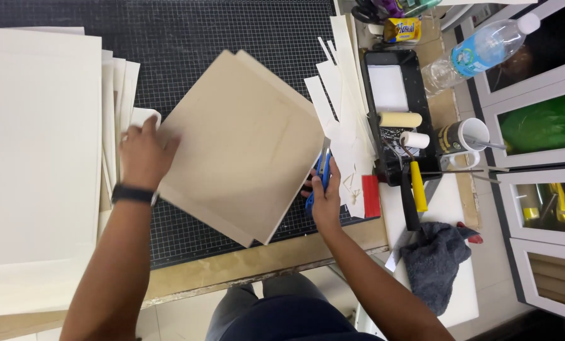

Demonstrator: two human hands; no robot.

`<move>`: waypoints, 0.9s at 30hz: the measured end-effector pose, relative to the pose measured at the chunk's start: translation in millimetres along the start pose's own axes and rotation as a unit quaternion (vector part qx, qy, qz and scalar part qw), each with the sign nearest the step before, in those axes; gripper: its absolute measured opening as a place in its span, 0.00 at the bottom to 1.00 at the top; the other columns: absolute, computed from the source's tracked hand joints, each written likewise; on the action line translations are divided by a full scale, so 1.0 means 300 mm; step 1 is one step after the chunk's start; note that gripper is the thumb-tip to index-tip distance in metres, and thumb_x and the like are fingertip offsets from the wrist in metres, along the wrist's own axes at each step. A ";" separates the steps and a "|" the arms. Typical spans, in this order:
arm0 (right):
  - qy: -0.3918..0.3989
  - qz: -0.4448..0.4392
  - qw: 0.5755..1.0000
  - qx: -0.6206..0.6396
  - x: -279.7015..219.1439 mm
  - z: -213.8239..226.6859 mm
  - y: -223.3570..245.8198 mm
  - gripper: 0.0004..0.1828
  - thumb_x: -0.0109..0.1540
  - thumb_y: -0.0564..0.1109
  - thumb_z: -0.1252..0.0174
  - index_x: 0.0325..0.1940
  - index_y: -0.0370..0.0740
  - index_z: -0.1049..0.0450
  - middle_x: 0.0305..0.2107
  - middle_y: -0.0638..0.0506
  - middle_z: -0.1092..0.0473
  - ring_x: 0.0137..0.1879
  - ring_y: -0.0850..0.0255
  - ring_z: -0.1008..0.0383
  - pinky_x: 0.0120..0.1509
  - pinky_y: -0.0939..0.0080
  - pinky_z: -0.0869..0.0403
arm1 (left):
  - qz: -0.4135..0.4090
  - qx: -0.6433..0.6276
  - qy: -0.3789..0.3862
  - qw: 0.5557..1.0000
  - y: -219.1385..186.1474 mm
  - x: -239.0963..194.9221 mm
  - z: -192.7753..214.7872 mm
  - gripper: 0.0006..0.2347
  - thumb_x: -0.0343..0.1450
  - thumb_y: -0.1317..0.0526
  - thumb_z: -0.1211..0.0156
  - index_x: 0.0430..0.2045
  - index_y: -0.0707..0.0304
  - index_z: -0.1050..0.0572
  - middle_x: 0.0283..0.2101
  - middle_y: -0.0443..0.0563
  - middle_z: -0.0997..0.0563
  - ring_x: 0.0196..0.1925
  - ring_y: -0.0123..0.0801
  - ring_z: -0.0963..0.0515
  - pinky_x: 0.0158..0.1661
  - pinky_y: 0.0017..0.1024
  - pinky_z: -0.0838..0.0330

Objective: Trimming the edges of white paper around cardboard templates using a utility knife on a cutting mat.

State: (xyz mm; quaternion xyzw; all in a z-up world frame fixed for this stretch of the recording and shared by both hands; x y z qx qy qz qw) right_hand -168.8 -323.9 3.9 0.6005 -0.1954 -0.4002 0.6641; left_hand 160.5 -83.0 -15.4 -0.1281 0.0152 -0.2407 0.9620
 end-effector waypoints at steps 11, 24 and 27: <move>0.080 0.120 0.982 -0.119 0.295 -0.038 0.043 0.33 0.74 0.51 0.55 0.82 0.53 0.58 0.62 0.38 0.32 0.62 0.52 0.27 0.62 0.52 0.22 | 0.155 -0.158 0.071 0.973 -0.053 -0.497 0.194 0.28 0.73 0.51 0.38 0.65 0.71 0.29 0.48 0.77 0.22 0.48 0.65 0.17 0.40 0.50 0.21; 0.022 0.192 0.903 -0.384 0.413 0.056 0.158 0.31 0.74 0.46 0.54 0.82 0.53 0.52 0.54 0.33 0.29 0.56 0.44 0.24 0.52 0.44 0.21 | -0.196 -0.155 -0.002 0.968 -0.679 -0.218 -0.206 0.21 0.73 0.57 0.40 0.63 0.55 0.28 0.67 0.57 0.31 0.76 0.57 0.44 0.71 0.57 0.54; 0.053 0.146 0.922 -0.354 0.360 0.008 0.253 0.30 0.75 0.48 0.57 0.82 0.55 0.55 0.56 0.30 0.30 0.44 0.51 0.21 0.40 0.57 0.20 | -0.187 -0.137 -0.028 0.972 -0.743 -0.104 -0.297 0.20 0.77 0.56 0.44 0.66 0.54 0.31 0.70 0.57 0.35 0.77 0.54 0.48 0.73 0.55 0.58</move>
Point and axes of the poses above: each hand's wrist, its own x-axis towards the middle knuckle, its own z-axis out of the back of the hand, y = z × x, the point moved 1 cm from there along x, towards the middle knuckle
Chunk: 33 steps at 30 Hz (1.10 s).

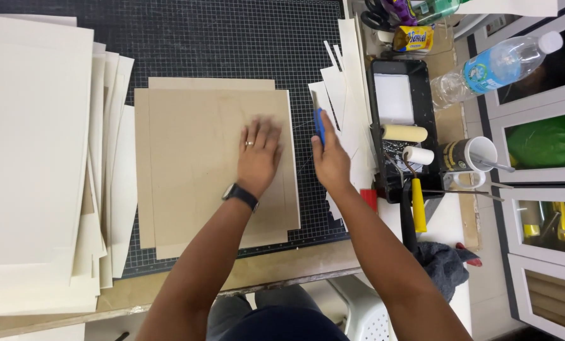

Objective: Trimming the edges of white paper around cardboard templates using a utility knife on a cutting mat.

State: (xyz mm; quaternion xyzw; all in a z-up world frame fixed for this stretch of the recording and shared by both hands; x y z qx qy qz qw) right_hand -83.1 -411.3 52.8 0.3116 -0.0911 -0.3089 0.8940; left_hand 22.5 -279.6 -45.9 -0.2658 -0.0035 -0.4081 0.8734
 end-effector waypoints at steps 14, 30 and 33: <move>0.102 0.004 0.989 -0.105 0.170 -0.110 0.036 0.31 0.74 0.50 0.62 0.81 0.56 0.59 0.53 0.32 0.29 0.45 0.41 0.18 0.40 0.43 0.20 | 0.062 0.060 0.098 0.991 0.010 0.080 -0.028 0.21 0.82 0.46 0.66 0.70 0.44 0.41 0.76 0.50 0.47 0.80 0.49 0.58 0.75 0.50 0.67; 0.135 -0.022 0.982 -0.131 0.187 -0.166 0.014 0.30 0.73 0.49 0.63 0.80 0.54 0.59 0.51 0.32 0.27 0.50 0.39 0.19 0.49 0.40 0.21 | 0.059 0.049 0.103 0.992 0.010 0.077 -0.031 0.20 0.82 0.47 0.66 0.70 0.46 0.41 0.76 0.52 0.47 0.79 0.51 0.58 0.75 0.51 0.67; 0.142 -0.016 0.980 -0.135 0.176 -0.138 0.066 0.29 0.73 0.47 0.63 0.80 0.51 0.58 0.45 0.34 0.25 0.48 0.39 0.19 0.49 0.40 0.22 | 0.048 0.050 0.077 0.995 0.018 0.072 -0.041 0.20 0.82 0.48 0.62 0.69 0.47 0.40 0.76 0.53 0.46 0.79 0.52 0.56 0.75 0.51 0.65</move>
Point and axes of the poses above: each hand's wrist, its own x-axis towards the middle knuckle, its own z-axis out of the back of the hand, y = z × x, the point moved 1 cm from there along x, towards the middle knuckle
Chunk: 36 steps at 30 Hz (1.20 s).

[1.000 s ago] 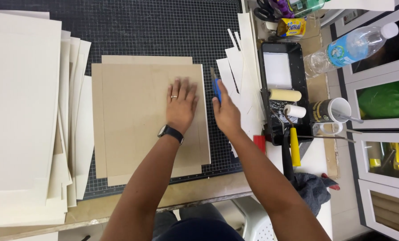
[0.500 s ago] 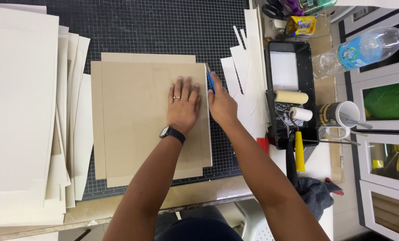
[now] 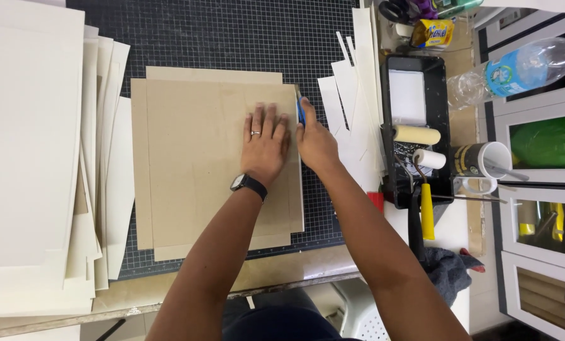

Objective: Trimming the edges of white paper around cardboard templates using a utility knife on a cutting mat.

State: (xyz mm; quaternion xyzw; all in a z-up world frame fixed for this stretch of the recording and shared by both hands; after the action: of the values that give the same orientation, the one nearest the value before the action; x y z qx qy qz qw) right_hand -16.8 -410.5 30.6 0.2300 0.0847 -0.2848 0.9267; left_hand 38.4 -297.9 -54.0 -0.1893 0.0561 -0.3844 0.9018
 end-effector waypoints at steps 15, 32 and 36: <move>0.024 -0.009 0.999 0.021 -0.179 -0.009 0.005 0.30 0.73 0.46 0.63 0.79 0.51 0.59 0.40 0.34 0.23 0.43 0.39 0.19 0.44 0.41 0.23 | -0.005 -0.009 0.014 1.000 0.004 0.001 -0.005 0.20 0.81 0.49 0.62 0.69 0.49 0.40 0.76 0.54 0.47 0.79 0.54 0.58 0.75 0.52 0.67; 0.042 -0.031 0.999 -0.003 -0.380 -0.090 -0.030 0.31 0.73 0.45 0.62 0.80 0.50 0.60 0.39 0.34 0.23 0.42 0.41 0.18 0.42 0.45 0.22 | 0.002 0.006 0.034 0.999 -0.003 0.007 0.001 0.20 0.82 0.48 0.65 0.70 0.50 0.41 0.77 0.52 0.50 0.79 0.53 0.61 0.76 0.53 0.70; 0.053 -0.030 0.998 0.002 -0.447 -0.107 -0.042 0.32 0.72 0.45 0.62 0.80 0.50 0.61 0.43 0.32 0.24 0.44 0.40 0.18 0.43 0.44 0.22 | 0.001 0.000 0.034 0.999 -0.002 0.008 0.002 0.20 0.82 0.49 0.64 0.69 0.50 0.41 0.77 0.54 0.50 0.79 0.54 0.61 0.75 0.54 0.70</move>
State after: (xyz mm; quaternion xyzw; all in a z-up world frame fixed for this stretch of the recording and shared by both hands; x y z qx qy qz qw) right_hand -135.2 -338.8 36.4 0.2441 0.1400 -0.2998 0.9116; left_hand 39.8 -300.0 -53.0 -0.1765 0.0867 -0.3897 0.8997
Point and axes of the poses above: each hand's wrist, its own x-axis towards the middle knuckle, its own z-axis out of the back of the hand, y = z × x, the point moved 1 cm from there along x, towards the middle knuckle
